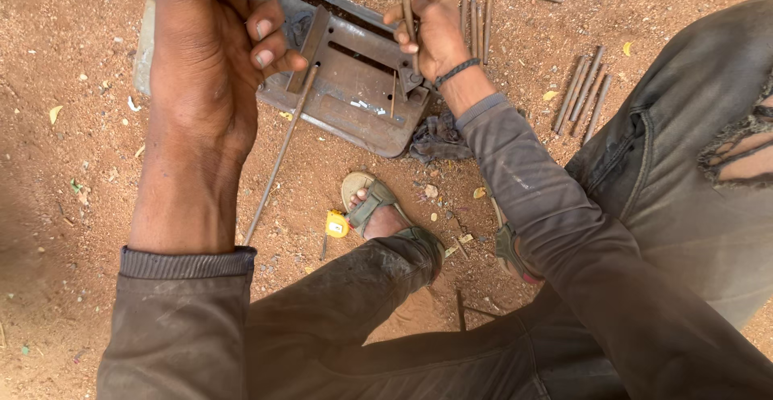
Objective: The person places small metal rods into a power saw clamp and lowers the blade to cut them, repeating the process with multiple pieces.
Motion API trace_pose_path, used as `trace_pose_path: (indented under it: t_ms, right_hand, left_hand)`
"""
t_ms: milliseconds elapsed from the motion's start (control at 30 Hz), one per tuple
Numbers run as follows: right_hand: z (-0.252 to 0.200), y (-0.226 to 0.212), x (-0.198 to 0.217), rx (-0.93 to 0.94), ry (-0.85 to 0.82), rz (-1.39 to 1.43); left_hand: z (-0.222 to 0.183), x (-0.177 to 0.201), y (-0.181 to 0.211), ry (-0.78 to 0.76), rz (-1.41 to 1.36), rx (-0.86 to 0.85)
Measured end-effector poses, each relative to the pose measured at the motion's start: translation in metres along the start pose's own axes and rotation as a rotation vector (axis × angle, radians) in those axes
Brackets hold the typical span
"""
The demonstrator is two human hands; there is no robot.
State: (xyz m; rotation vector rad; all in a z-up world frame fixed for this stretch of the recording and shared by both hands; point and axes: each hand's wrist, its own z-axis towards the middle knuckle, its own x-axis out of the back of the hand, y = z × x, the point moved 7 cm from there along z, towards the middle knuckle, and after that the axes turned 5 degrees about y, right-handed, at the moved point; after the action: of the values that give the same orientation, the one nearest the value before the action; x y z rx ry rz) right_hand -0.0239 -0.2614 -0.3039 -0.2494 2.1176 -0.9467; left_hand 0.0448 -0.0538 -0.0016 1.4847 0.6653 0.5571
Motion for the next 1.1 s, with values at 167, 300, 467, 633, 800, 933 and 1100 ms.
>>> trace_pose_path:
  t_ms: [167,300,467,633,800,933,1100]
  right_hand:
    - [-0.013,-0.012,-0.003,-0.019,-0.029,0.028]
    - [-0.024,-0.022,-0.014,0.102,-0.192,-0.005]
    - [-0.031,-0.033,-0.017,0.256,-0.293,-0.067]
    - [-0.036,-0.03,-0.016,0.23,-0.298,-0.141]
    - [-0.04,-0.026,-0.023,0.225,-0.335,-0.155]
    - [-0.042,-0.022,-0.028,0.228,-0.361,-0.156]
    - [-0.04,-0.019,-0.032,0.188,-0.309,-0.198]
  left_hand:
    - [0.003,-0.004,-0.001,-0.007,-0.02,0.028]
    - [0.003,-0.007,0.004,0.013,0.027,0.033]
    - [0.003,-0.011,0.007,0.019,0.045,0.053]
    - [0.002,-0.01,0.006,0.017,0.041,0.064]
    - [0.003,-0.009,0.006,0.008,0.045,0.058]
    - [0.002,-0.01,0.008,0.002,0.046,0.042]
    - [0.002,-0.011,0.008,0.015,0.029,0.031]
